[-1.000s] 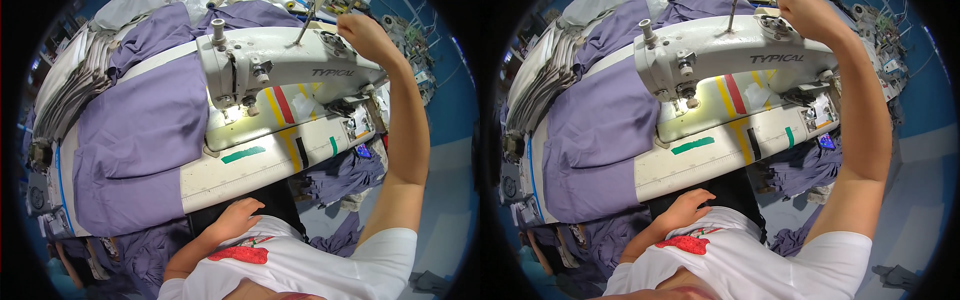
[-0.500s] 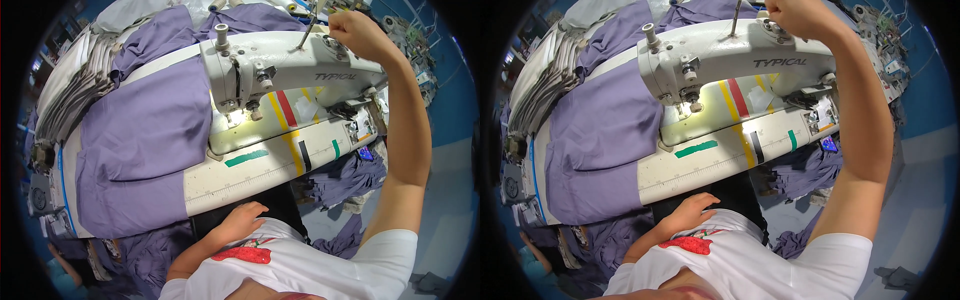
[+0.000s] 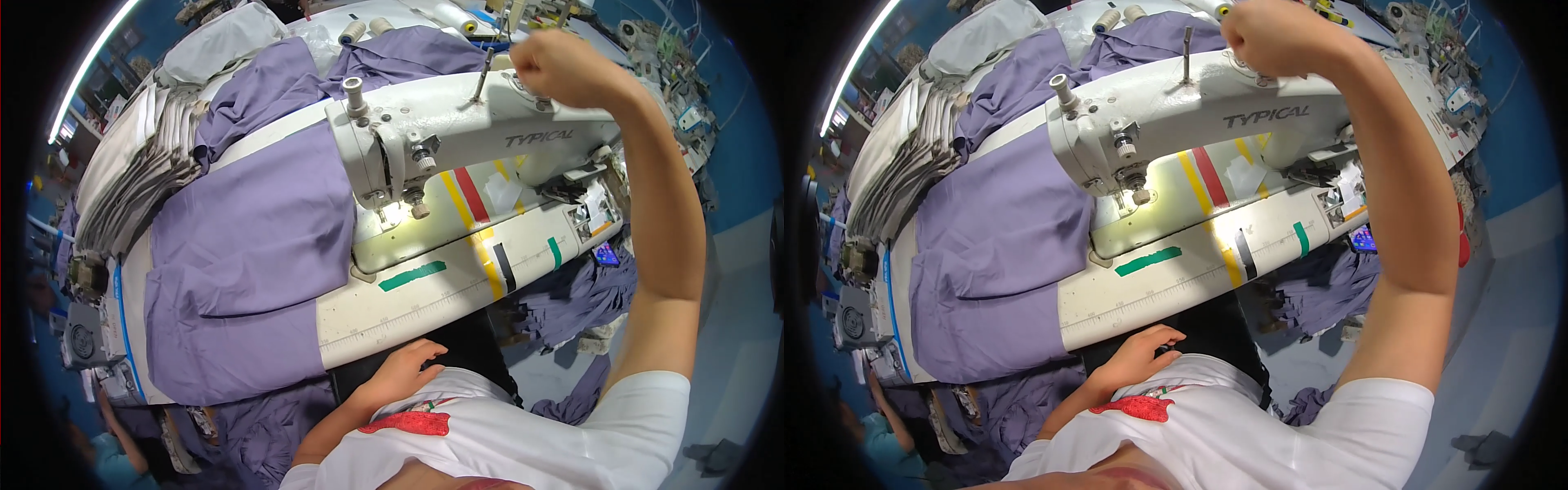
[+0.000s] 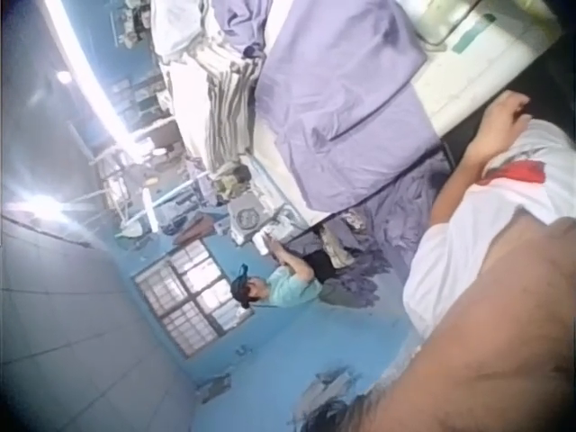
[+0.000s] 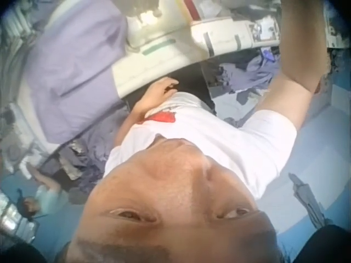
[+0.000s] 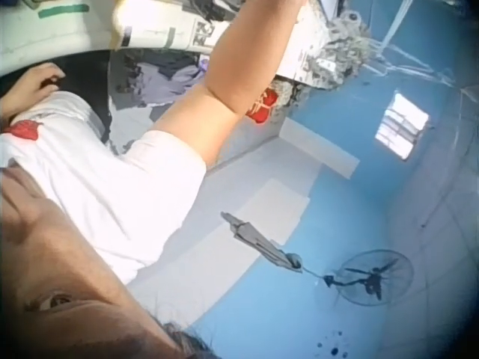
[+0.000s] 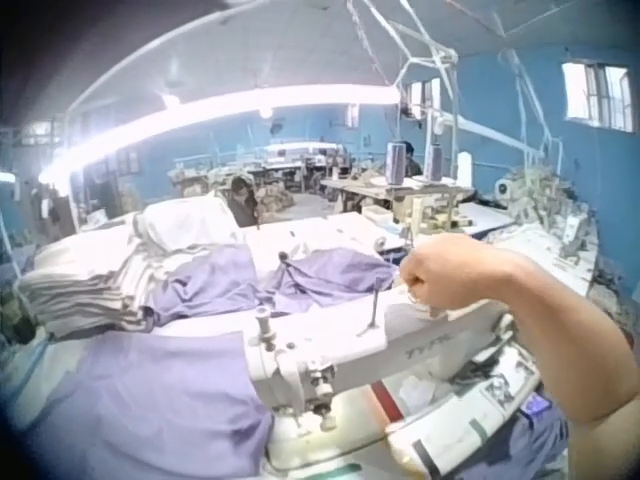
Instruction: The recorder is using a sewing machine to stitch pieces of purple fabric together.
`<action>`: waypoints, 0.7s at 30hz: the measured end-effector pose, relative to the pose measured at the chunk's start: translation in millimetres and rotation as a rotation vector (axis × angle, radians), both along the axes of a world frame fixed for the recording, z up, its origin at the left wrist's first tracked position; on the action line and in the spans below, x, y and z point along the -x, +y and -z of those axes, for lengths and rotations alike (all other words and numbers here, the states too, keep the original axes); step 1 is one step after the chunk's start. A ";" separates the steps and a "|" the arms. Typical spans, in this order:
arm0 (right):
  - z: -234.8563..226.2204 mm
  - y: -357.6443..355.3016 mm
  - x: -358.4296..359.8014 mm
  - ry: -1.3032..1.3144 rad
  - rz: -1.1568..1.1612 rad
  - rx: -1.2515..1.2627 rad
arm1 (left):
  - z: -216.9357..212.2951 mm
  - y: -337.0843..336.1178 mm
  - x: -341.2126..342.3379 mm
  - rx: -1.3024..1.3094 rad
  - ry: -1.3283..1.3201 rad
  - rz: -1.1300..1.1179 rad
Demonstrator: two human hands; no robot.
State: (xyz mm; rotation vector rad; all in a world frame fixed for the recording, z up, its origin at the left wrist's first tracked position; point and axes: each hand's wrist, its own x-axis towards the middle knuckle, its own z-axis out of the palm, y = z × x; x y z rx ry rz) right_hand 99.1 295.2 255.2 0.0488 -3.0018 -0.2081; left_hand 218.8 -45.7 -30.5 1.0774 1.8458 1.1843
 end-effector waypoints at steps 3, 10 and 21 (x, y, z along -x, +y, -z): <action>-0.8 7.4 -2.4 -0.006 0.022 0.067 | 0.9 -1.4 1.4 -0.014 0.014 0.015; 14.3 40.9 14.7 0.245 -0.065 0.431 | 8.4 -9.3 1.2 0.057 0.090 -0.014; 59.0 22.0 -19.6 0.324 0.014 0.248 | -18.8 -32.3 -4.1 -0.012 0.086 -0.098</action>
